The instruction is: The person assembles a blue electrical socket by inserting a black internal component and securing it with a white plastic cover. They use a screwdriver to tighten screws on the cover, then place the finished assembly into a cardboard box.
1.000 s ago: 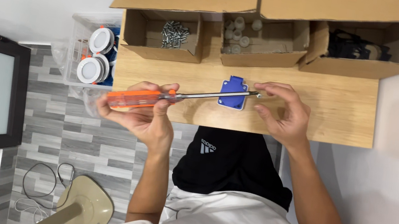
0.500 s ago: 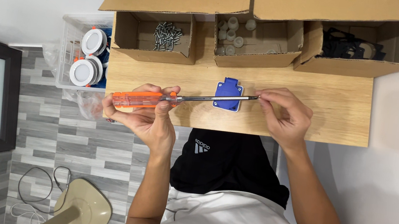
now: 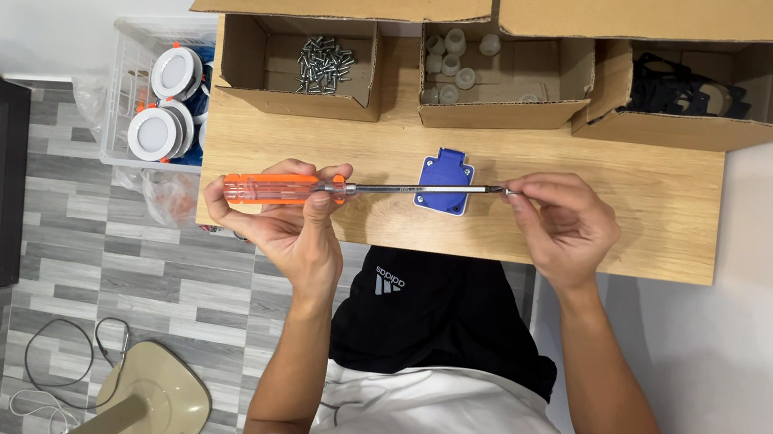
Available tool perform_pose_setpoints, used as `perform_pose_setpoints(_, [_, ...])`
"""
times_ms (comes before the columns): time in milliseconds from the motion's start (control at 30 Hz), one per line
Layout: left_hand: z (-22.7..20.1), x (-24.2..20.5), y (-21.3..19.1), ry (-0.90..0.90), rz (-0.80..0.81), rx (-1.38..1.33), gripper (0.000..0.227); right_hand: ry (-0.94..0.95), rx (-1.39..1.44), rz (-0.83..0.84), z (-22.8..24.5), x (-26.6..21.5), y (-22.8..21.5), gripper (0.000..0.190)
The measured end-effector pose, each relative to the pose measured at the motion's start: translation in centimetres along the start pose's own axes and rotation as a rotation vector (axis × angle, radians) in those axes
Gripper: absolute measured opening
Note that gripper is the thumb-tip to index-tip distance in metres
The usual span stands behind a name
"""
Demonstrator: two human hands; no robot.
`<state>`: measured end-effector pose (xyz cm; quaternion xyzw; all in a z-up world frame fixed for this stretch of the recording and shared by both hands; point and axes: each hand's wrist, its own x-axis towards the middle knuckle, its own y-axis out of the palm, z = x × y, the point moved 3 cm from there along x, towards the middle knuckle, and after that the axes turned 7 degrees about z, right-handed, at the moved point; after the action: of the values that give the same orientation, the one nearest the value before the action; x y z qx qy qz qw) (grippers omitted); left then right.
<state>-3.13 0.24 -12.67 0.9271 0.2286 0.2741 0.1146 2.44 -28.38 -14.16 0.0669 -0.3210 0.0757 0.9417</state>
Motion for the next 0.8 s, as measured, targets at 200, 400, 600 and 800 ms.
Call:
perform_pose_setpoints(200, [-0.2, -0.1, 0.6, -0.015, -0.003, 0.007, 0.095, 0.012, -0.009, -0.011, 0.2, 0.1, 0.0, 0.018])
perform_pose_setpoints(400, [0.2, -0.4, 0.6, -0.005, -0.003, 0.000, 0.096, -0.003, -0.067, -0.014, 0.8, 0.6, 0.4, 0.016])
perform_pose_setpoints(600, [-0.7, -0.7, 1.1, 0.086, 0.026, 0.036, 0.099, 0.059, -0.021, -0.034, 0.3, -0.1, -0.4, 0.014])
perform_pose_setpoints(800, [-2.7, -0.3, 1.9, 0.181, 0.095, 0.016, 0.102, 0.113, 0.077, 0.032, 1.2, 0.4, 0.6, 0.010])
